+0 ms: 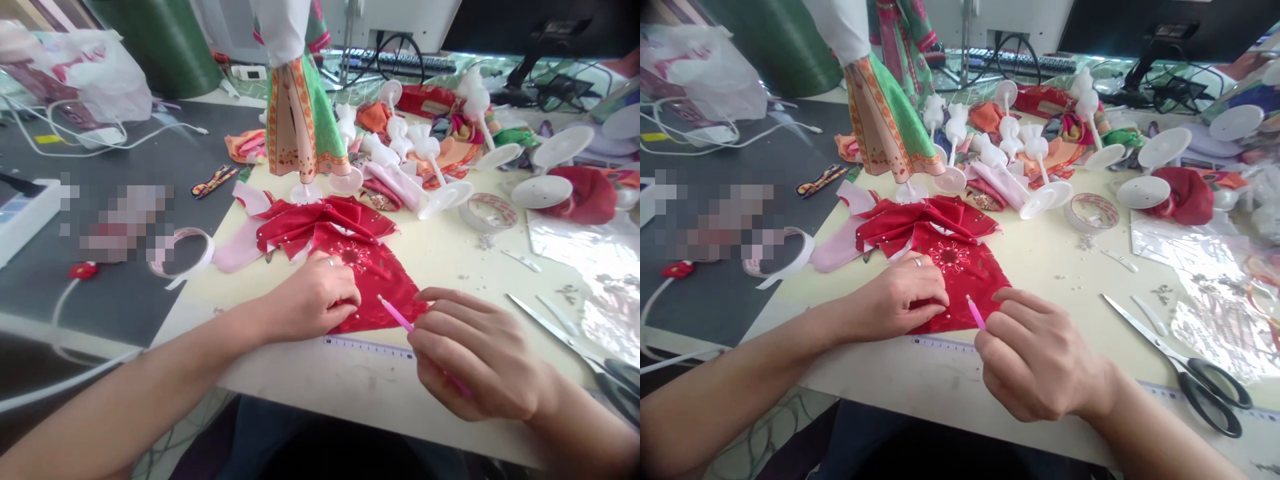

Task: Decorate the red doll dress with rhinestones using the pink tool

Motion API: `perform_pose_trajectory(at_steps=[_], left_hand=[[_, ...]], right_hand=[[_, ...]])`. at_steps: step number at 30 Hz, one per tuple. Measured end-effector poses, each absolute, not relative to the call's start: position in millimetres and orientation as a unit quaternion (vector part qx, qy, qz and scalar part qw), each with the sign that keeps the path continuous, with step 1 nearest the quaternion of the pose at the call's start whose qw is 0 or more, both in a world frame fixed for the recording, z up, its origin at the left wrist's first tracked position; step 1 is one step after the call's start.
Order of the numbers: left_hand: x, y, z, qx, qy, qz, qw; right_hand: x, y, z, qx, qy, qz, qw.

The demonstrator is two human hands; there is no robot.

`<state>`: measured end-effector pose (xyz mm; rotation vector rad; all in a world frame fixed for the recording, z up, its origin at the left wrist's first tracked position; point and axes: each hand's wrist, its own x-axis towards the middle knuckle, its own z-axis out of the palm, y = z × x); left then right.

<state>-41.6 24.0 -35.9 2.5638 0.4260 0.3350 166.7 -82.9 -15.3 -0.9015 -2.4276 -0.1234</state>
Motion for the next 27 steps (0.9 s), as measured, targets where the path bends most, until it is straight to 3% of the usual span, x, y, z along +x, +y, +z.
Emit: perform_pose_trajectory(at_steps=[12,17,22,27], left_hand=[[-39.9,23.3,-41.2,0.944,0.131,0.157,0.259],[-43.3,35.9,-46.9,0.937,0.168,0.207,0.226],[-44.5,48.5,-57.1,0.933,0.208,0.248,0.156],[-42.5,52.3,-63.8,0.938,0.223,0.235,0.123]], right_hand=[[173.5,-79.6,-3.3,-0.350,-0.887,-0.103,0.284],[231.0,-80.4,10.2,-0.513,-0.721,-0.188,0.426],[280.4,-89.6,-4.5,-0.658,-0.628,-0.119,0.398],[281.7,-93.3,-23.2,-0.659,-0.631,-0.087,0.400]])
